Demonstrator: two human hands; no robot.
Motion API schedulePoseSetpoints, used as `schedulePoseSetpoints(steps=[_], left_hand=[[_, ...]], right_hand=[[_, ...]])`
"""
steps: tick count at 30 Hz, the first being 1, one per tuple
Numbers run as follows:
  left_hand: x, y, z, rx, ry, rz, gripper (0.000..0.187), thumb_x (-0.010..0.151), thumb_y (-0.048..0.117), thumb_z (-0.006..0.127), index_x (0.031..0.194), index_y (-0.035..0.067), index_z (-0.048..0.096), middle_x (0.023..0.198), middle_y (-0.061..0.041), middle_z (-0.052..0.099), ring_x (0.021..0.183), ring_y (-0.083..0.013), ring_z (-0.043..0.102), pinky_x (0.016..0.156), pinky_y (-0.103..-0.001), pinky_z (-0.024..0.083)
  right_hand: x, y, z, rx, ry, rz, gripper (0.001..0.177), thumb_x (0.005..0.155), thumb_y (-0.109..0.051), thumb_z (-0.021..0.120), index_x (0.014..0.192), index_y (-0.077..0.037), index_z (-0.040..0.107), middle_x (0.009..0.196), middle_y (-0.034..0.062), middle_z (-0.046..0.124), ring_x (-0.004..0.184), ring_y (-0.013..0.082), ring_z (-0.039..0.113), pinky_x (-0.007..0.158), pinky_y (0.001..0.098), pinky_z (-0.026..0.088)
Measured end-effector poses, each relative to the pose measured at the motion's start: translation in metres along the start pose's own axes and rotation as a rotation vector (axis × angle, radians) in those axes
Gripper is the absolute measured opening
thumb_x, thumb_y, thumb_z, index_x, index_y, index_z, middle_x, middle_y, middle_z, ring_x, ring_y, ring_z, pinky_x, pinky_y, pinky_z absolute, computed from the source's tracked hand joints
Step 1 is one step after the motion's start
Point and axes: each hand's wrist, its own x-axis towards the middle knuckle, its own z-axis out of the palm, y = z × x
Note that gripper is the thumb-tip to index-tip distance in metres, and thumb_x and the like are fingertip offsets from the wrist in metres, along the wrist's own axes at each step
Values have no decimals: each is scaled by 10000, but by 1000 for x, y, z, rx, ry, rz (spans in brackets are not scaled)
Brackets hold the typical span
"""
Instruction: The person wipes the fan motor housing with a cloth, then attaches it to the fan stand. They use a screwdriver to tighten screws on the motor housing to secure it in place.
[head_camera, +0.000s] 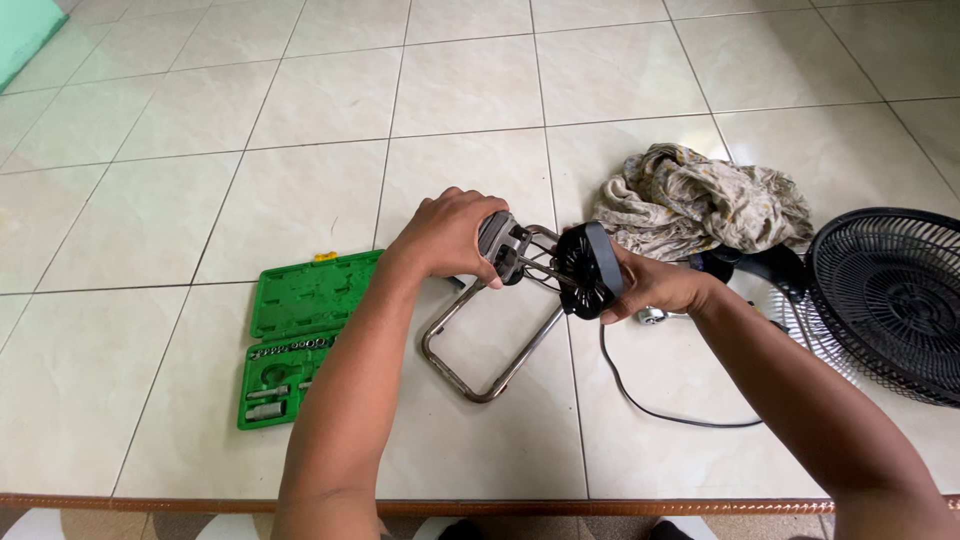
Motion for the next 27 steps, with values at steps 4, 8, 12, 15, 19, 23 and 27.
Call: schedulePoseSetpoints(steps=[4,8,12,15,19,23,27], left_hand=[[7,3,-2,-32,-12,-41,877,450,350,981,1254,195,667,1166,-20,699,1183,-284,585,971,-436,500],[8,6,-2,-36,-21,-55,891,446,346,986,1260,198,655,1165,-27,679,1190,-280,575,970,-432,499],[8,8,1,-57,-15,-54,906,438,335,986,1267,197,646,1180,-28,668,1206,-276,561,973,-423,501],[7,9,3,-49,-21,-78,907,437,345,980,1268,209,645,1181,-22,669,1208,-264,564,978,-416,504],[6,9,2,-23,-3,-77,888,462,388,966,1271,206,649,1185,-29,670,1197,-266,577,983,-414,511],[9,11,8,-21,18,-71,923,443,417,964,1275,190,636,1190,-40,664,1192,-280,573,973,-423,507],[13,14,10,0,19,-73,921,449,424,960,1278,187,636,1198,-53,654,1197,-293,569,973,-438,506]], right_hand=[[3,15,-18,50,-59,41,1252,581,-77,891,1621,-174,201,1436,73,555,1315,208,495,1088,352,413],[7,32,-33,113,-106,102,1194,580,-50,897,1610,-95,296,1342,137,607,1191,251,552,1006,379,455],[8,34,-35,102,-164,38,1235,559,-88,923,1610,-116,275,1374,135,590,1223,246,540,1039,377,443],[3,23,-26,54,-118,48,1288,513,-170,935,1604,-147,250,1386,138,605,1278,266,553,1076,401,438],[-7,0,-9,4,-20,42,1338,501,-229,945,1615,-167,208,1461,138,548,1370,306,486,1145,444,366],[-8,-16,11,-61,98,-4,1388,555,-310,936,1614,-157,51,1542,155,443,1446,318,415,1195,461,317],[-1,-24,30,-121,259,-43,1281,637,-364,917,1583,-68,105,1594,195,314,1462,344,394,1163,494,399]])
